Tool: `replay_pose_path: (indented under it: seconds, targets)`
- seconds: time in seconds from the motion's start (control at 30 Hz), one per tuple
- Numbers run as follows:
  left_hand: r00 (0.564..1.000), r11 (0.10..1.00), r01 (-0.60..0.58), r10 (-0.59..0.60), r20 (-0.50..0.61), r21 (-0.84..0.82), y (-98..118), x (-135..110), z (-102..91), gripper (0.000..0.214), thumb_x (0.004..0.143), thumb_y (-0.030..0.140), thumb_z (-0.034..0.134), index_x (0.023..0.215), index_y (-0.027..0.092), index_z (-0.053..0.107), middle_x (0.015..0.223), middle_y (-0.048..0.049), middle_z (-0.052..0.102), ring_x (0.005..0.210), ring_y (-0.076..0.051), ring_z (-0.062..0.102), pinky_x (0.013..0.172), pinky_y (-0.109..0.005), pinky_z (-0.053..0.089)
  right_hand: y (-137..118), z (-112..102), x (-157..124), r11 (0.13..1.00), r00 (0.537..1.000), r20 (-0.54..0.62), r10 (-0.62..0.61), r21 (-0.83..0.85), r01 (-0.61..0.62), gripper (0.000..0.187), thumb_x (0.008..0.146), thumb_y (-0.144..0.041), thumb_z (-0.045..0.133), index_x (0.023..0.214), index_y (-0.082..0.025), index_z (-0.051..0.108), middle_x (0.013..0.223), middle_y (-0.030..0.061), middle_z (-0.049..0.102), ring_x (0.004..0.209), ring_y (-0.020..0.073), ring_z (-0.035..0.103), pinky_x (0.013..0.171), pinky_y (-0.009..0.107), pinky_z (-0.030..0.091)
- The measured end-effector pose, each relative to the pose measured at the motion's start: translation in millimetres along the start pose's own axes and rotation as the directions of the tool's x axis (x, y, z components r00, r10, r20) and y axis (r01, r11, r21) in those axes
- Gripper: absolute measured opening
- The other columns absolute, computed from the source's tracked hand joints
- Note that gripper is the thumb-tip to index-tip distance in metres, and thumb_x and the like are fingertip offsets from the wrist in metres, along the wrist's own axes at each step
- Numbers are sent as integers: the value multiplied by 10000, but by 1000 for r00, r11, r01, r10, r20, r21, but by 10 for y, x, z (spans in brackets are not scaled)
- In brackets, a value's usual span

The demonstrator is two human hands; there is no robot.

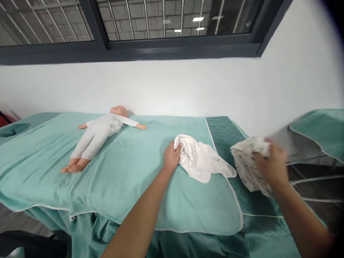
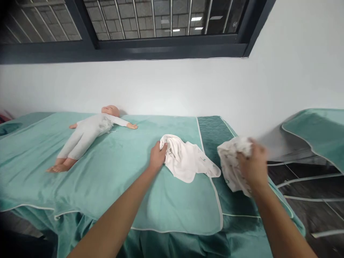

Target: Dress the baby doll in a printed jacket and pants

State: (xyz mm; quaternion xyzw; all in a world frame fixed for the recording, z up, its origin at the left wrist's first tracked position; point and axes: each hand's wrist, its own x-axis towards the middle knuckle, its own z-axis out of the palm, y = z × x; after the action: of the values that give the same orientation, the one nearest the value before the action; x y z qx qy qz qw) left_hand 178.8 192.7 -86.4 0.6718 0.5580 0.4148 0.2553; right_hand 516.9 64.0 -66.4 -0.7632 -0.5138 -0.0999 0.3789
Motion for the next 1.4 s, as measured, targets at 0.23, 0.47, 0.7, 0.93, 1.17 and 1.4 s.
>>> replay_pose_path:
  seconds: [0.23,0.47,0.7,0.93,1.17,1.4]
  targets:
    - [1000,997,-16,17,12,-72,-5,-62,-86,291,937,445,483,802,198,555,777,-38,645,751,-189,586,706,-291,408,87,329,-417,980,980,196,-37,-185,74,580,884,-525,508,1379,-221,504,1372,197,501,1244,416,515,964,574,467]
    - [1000,986,9,-5,24,-165,17,-68,-112,300,913,459,514,773,195,549,735,-3,605,722,-163,538,698,-277,392,-28,289,-519,956,944,239,-228,-131,264,636,916,-561,510,1445,-223,405,1545,183,335,1327,392,467,1049,548,439]
    - [994,926,108,-109,16,-363,91,-43,-144,289,826,473,603,808,185,591,765,-5,615,752,-164,538,711,-274,415,-334,248,-431,948,981,85,-175,-254,191,573,945,-534,462,1404,-191,460,1544,206,354,1434,467,279,1061,673,340]
    - [964,768,243,-125,234,-593,267,147,-371,413,813,537,580,953,154,639,872,-59,694,753,-170,627,690,-281,487,-1450,530,-154,927,909,254,-331,267,263,560,914,-507,545,1388,-213,487,1384,131,560,1278,312,519,1054,493,421]
    - [952,900,-99,211,223,-425,614,274,-1506,345,825,500,603,711,177,566,670,19,547,656,-131,498,605,-235,367,-2462,497,244,926,800,467,-377,212,313,297,980,-404,430,1060,-252,672,928,47,732,848,229,662,706,285,441]
    - [924,810,-382,349,157,445,672,301,-2495,228,810,213,515,982,249,660,874,-24,688,831,-239,606,688,-300,374,-2835,-115,488,847,803,423,-420,-134,514,327,923,-244,435,1168,-255,652,951,81,718,833,278,648,695,329,408]
